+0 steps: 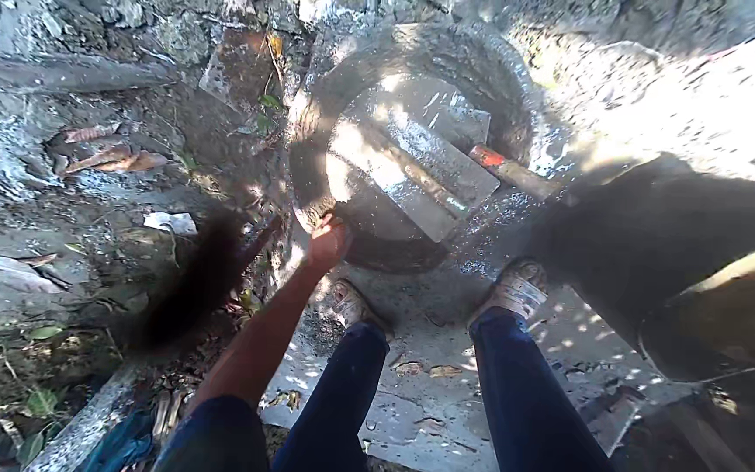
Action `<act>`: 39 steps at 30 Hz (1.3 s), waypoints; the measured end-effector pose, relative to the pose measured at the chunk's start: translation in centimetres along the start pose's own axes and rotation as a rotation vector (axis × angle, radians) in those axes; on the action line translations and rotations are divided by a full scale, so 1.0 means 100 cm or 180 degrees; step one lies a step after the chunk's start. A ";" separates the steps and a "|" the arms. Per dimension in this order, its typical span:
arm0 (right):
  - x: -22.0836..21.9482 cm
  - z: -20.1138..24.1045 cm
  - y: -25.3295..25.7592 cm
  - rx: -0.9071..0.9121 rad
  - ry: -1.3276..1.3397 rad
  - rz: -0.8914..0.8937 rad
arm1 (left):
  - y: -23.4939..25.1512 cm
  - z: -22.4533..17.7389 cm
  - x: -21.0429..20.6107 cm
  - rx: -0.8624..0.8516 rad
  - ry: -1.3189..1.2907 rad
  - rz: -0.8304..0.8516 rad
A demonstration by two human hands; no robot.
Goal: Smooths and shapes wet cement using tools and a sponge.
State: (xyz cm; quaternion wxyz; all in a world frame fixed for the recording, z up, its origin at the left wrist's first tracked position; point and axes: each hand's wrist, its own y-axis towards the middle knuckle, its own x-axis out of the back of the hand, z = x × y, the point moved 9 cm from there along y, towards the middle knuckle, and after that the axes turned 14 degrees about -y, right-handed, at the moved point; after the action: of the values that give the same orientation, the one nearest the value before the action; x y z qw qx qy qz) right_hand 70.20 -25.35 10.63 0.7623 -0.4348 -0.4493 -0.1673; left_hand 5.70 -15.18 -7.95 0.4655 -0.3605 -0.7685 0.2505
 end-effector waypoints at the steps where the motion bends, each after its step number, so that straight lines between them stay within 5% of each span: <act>1: -0.007 -0.026 0.017 -0.0197 -0.0428 0.0189 | 0.007 -0.010 -0.011 0.0201 -0.0138 -0.0010; 4: -0.057 -0.085 0.056 -0.0314 -0.1255 0.0988 | 0.028 -0.032 -0.029 0.0939 -0.0682 -0.0214; 8: -0.115 -0.079 0.070 0.0361 -0.2333 0.1662 | 0.052 -0.054 -0.063 0.1617 -0.1002 -0.0407; 11: -0.100 -0.052 0.066 0.0381 -0.2206 0.0966 | 0.056 -0.081 -0.072 0.1577 -0.0934 -0.0431; 13: -0.043 0.004 0.054 0.0282 -0.1681 -0.0270 | 0.049 -0.103 -0.061 0.1458 -0.1176 -0.0666; 15: -0.011 0.080 0.027 0.0819 -0.1320 -0.0823 | 0.031 -0.118 -0.052 0.1420 -0.1770 -0.0896; 18: -0.045 0.175 -0.003 0.1537 -0.1377 -0.0191 | -0.011 -0.156 -0.040 0.1420 -0.2514 -0.0879; 22: -0.180 0.244 0.009 0.2042 -0.2338 0.1317 | -0.041 -0.206 -0.014 0.1351 -0.3074 -0.0461; 26: -0.238 0.272 0.024 0.1727 -0.2781 0.1759 | -0.087 -0.241 0.016 0.0867 -0.3843 -0.0298; 31: -0.193 0.282 -0.002 0.1220 -0.2633 0.2942 | -0.123 -0.217 0.016 0.0929 -0.3668 0.0346; 35: -0.153 0.263 -0.007 0.0468 -0.3095 0.2870 | -0.140 -0.185 0.043 0.0854 -0.3662 0.0561; 39: -0.151 0.313 -0.004 0.0129 -0.3408 0.2621 | -0.138 -0.155 0.067 0.0907 -0.3718 0.0498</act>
State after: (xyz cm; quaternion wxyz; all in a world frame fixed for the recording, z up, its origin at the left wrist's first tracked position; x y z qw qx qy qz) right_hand 44.89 -2.18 5.18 0.4441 -0.5791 -0.5657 0.3839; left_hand 13.12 -17.61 12.47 -0.0094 -0.1529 -0.8270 0.5409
